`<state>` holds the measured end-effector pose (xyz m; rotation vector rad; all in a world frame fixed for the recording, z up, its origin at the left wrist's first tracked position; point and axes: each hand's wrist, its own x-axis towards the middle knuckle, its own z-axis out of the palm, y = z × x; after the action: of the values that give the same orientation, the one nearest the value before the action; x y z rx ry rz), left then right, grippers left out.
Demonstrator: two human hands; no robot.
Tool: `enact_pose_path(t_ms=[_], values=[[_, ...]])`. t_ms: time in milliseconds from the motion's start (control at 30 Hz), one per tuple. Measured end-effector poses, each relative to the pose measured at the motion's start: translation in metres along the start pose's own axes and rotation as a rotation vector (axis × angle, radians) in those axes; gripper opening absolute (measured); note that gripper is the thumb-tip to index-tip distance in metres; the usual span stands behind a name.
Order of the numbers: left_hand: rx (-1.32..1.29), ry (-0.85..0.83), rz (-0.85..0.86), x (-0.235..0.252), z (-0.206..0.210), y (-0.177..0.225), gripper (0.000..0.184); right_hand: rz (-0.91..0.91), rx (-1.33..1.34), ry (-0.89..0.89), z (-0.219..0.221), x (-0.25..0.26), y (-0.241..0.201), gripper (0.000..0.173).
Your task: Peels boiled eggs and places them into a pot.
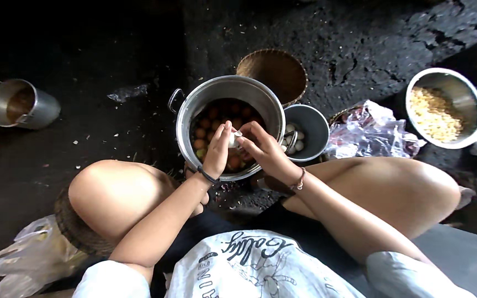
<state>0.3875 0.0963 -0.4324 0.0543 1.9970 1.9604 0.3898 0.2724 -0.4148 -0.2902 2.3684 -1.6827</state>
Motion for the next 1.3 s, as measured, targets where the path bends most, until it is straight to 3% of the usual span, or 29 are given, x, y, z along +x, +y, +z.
enact_pose_path(t_ms=[200, 333, 467, 800, 1000, 1133, 1300], values=[[-0.046, -0.036, -0.011, -0.001, 0.000, 0.001, 0.026, -0.030, 0.001, 0.003, -0.002, 0.000, -0.002, 0.022], [-0.049, -0.021, -0.034, 0.004, 0.002, -0.001, 0.037, -0.022, -0.031, 0.009, -0.002, -0.003, -0.003, 0.023], [-0.143, -0.025, 0.016, 0.016, 0.006, -0.003, 0.032, -0.043, -0.019, 0.014, -0.001, -0.005, 0.001, 0.024], [0.010, -0.040, -0.010, 0.004, 0.004, 0.006, 0.040, -0.120, -0.160, 0.033, -0.006, -0.002, -0.004, 0.019], [0.076, -0.019, 0.066, 0.007, 0.007, 0.002, 0.031, -0.109, -0.298, 0.029, -0.002, 0.000, -0.006, 0.020], [0.057, -0.020, 0.064, 0.007, 0.006, 0.001, 0.035, -0.096, -0.191, 0.029, -0.002, 0.000, -0.002, 0.021], [-0.128, 0.034, -0.084, 0.009, 0.005, 0.002, 0.063, -0.011, -0.041, 0.041, -0.005, 0.000, -0.004, 0.021]])
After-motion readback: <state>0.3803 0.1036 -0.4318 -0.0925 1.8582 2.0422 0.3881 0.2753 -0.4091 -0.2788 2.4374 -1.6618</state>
